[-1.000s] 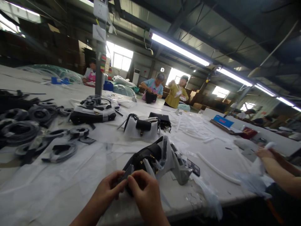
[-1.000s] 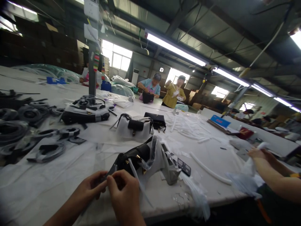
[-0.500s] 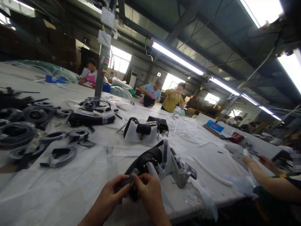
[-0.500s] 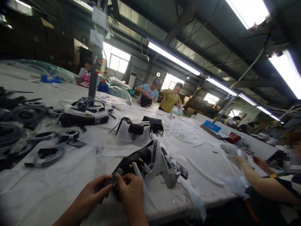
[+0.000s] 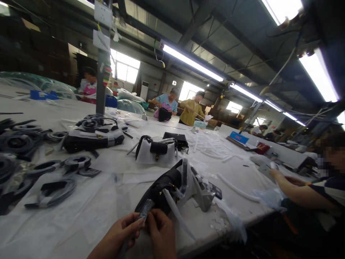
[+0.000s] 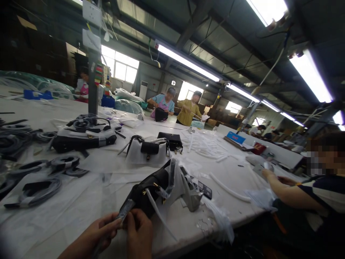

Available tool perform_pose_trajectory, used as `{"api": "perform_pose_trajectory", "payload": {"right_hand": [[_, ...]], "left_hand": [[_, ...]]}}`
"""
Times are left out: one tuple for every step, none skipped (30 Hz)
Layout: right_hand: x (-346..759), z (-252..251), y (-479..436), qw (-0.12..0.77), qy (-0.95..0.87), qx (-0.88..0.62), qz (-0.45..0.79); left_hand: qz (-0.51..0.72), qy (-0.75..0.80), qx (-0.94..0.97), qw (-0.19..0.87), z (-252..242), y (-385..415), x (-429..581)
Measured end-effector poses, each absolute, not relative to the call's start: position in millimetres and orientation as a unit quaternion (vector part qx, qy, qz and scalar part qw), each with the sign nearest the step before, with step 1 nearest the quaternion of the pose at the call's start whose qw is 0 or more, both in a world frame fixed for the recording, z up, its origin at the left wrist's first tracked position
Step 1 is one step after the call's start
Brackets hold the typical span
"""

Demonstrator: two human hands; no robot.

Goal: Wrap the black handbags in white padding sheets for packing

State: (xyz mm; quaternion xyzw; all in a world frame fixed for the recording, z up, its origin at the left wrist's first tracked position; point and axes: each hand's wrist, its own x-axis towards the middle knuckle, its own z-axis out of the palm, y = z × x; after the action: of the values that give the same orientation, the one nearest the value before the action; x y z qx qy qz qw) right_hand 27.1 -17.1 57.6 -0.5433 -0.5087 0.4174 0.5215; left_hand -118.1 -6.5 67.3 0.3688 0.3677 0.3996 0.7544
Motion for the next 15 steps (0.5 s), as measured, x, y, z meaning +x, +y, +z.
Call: {"api": "perform_pose_trajectory", "payload": {"right_hand": [[23.4, 50.8, -15.6, 0.54, -0.495, -0.541, 0.414], [19.6, 43.6, -13.8, 0.558, -0.477, -0.536, 0.418], [15.7, 36.8, -12.0, 0.572, -0.453, -0.531, 0.432], [12.1, 31.0, -10.4, 0.58, -0.424, -0.525, 0.456], [8.6, 27.0, -9.3, 0.584, -0.39, -0.518, 0.488], [5.6, 25.0, -8.9, 0.585, -0.352, -0.508, 0.525], [3.0, 25.2, -9.1, 0.583, -0.313, -0.497, 0.561], [0.9, 27.3, -10.0, 0.58, -0.276, -0.485, 0.594], [-0.7, 30.8, -11.2, 0.576, -0.245, -0.471, 0.621], [-1.7, 35.2, -12.6, 0.573, -0.221, -0.456, 0.644], [-2.2, 39.8, -13.9, 0.569, -0.206, -0.442, 0.662], [-2.4, 43.9, -14.9, 0.565, -0.198, -0.43, 0.676], [-2.3, 47.2, -15.4, 0.561, -0.195, -0.422, 0.685], [-1.9, 49.4, -15.4, 0.558, -0.193, -0.419, 0.69], [-1.2, 50.6, -14.9, 0.553, -0.194, -0.423, 0.691]], "left_hand": [[0.395, 0.373, 0.36, 0.758, 65.2, -6.3, -118.0], [0.391, 0.379, 0.352, 0.761, 63.4, -6.1, -118.0], [0.386, 0.382, 0.346, 0.765, 62.1, -5.8, -118.1], [0.382, 0.383, 0.341, 0.769, 61.2, -5.5, -118.4], [0.379, 0.383, 0.333, 0.774, 60.9, -5.2, -118.8], [0.376, 0.383, 0.325, 0.779, 61.1, -4.9, -119.3], [0.372, 0.382, 0.315, 0.785, 61.9, -4.7, -119.9], [0.368, 0.384, 0.303, 0.791, 63.2, -4.7, -120.4], [0.364, 0.388, 0.29, 0.795, 65.0, -5.0, -120.9], [0.362, 0.394, 0.277, 0.798, 67.4, -5.7, -121.3], [0.359, 0.402, 0.266, 0.799, 70.1, -6.7, -121.6], [0.358, 0.41, 0.254, 0.8, 73.2, -7.9, -121.8], [0.36, 0.417, 0.243, 0.798, 76.4, -9.4, -121.8], [0.363, 0.424, 0.234, 0.796, 79.5, -10.9, -121.8], [0.368, 0.43, 0.227, 0.793, 82.1, -12.4, -121.7]]}}
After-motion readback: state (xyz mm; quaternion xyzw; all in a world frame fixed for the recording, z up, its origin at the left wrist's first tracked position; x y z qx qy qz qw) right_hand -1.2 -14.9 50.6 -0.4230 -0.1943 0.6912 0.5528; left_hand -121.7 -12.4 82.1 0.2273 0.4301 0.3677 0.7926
